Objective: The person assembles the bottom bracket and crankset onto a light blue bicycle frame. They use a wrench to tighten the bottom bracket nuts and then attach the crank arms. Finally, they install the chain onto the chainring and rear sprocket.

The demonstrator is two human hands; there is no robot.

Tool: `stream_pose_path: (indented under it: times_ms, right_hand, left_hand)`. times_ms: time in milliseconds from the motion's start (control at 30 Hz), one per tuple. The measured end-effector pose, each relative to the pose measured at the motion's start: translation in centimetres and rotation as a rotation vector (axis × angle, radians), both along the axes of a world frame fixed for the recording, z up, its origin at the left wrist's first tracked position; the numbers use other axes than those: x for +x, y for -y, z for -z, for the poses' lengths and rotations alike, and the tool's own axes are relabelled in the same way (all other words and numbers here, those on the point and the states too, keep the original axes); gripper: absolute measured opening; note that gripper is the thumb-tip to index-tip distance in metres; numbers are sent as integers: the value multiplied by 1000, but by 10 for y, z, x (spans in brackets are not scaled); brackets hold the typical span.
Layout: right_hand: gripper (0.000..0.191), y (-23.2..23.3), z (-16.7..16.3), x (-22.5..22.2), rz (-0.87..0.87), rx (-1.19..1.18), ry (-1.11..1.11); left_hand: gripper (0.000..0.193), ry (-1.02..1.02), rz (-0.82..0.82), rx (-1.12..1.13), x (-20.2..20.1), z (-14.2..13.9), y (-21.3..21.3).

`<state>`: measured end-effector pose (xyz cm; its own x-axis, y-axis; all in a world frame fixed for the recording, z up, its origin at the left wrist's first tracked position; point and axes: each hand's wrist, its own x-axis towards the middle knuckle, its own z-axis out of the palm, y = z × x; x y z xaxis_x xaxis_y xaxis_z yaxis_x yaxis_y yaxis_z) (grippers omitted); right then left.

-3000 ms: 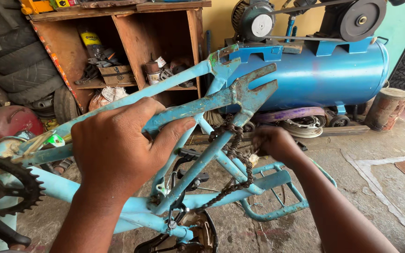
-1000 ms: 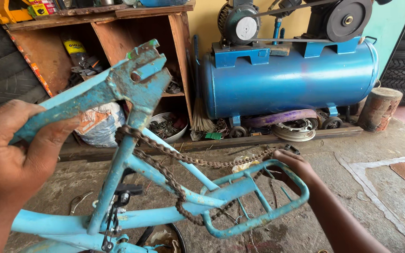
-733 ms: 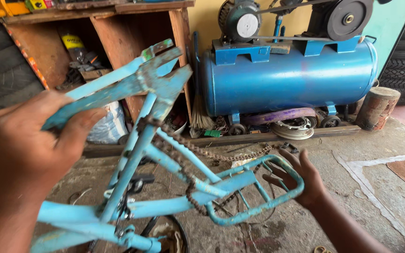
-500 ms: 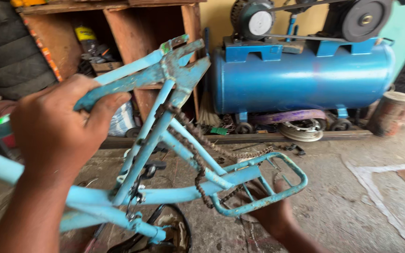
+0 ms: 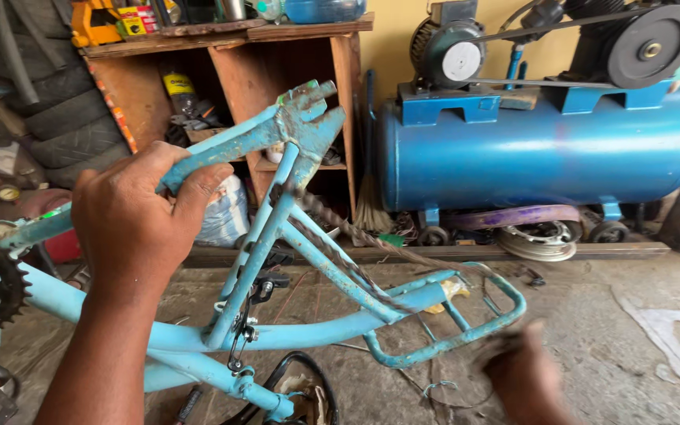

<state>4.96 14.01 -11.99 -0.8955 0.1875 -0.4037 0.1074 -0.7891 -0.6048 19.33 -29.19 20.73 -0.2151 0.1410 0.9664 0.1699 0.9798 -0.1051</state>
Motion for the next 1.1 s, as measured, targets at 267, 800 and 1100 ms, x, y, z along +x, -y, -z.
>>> stream_pose_path:
  times_ms: [267, 800, 1100]
  right_hand:
    - [17, -203, -67, -42, 190, 372, -285]
    - [39, -333, -200, 10, 79, 697, -533]
    - [58, -336, -150, -50, 194, 888, -326]
  left_hand:
    - [41, 368, 27, 153, -38, 15, -79]
    - [31, 962, 194, 149, -143, 117, -295]
    - [28, 1090, 317, 32, -246, 228, -388]
